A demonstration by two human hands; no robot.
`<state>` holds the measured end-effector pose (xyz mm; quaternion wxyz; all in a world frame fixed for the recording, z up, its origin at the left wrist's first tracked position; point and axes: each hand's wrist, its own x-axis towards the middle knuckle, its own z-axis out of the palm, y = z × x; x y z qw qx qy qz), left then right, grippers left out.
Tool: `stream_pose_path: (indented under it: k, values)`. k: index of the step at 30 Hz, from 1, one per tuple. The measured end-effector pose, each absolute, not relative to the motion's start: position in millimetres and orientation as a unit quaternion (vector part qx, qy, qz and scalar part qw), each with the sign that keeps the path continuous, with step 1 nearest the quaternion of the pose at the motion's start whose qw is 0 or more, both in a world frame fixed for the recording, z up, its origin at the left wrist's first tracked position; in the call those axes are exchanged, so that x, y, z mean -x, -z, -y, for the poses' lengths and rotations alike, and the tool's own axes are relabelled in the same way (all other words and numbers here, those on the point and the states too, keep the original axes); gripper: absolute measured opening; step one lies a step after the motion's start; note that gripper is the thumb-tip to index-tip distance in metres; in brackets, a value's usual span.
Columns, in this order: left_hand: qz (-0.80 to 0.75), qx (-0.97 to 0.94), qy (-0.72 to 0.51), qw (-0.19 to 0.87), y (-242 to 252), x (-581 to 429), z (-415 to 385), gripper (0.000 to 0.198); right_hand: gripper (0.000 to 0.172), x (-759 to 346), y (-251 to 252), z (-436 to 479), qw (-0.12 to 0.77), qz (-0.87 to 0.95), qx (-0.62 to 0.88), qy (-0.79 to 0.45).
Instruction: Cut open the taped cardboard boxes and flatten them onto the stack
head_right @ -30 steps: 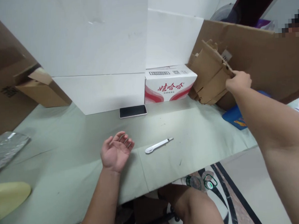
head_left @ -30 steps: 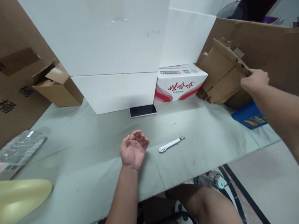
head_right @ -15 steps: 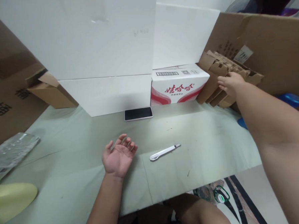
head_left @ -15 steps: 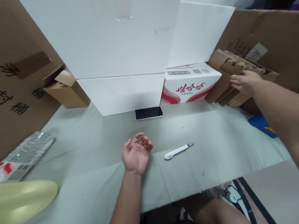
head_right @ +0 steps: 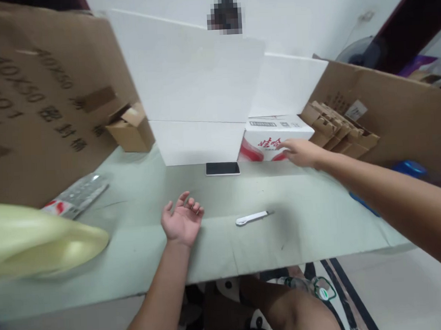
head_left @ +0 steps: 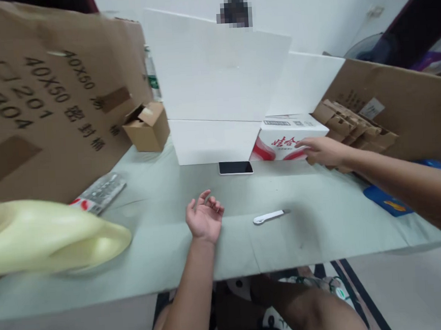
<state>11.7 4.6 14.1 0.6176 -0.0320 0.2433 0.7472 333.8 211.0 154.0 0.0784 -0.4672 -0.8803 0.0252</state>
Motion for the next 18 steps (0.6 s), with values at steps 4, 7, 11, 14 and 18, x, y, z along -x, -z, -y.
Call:
stream_pose_path:
  k: [4, 7, 11, 14, 18]
  values:
    - [-0.247, 0.012, -0.773, 0.585, -15.8, 12.5, 16.8, 0.033, 0.038, -202.2, -147.1, -155.0, 0.021, 0.968, 0.247, -0.026]
    - [-0.326, -0.067, -0.795, 0.507, -13.4, 27.8, 29.7, 0.036, 0.039, -96.5, -121.7, -126.6, 0.033, 0.988, 0.143, -0.047]
    - [-0.418, -0.187, -0.773, 0.440, -7.7, 45.0, 42.6, 0.043, 0.044, 38.4, -84.1, -124.4, 0.032, 0.987, 0.140, -0.068]
    - [-0.445, -0.218, -0.748, 0.440, -5.9, 58.2, 48.0, 0.043, 0.054, 120.3, -70.1, -147.5, 0.089, 0.967, 0.226, -0.080]
    - [-0.459, -0.224, -0.739, 0.439, -7.9, 77.1, 51.8, 0.040, 0.069, 184.8, -68.8, -194.7, 0.158, 0.895, 0.405, -0.100]
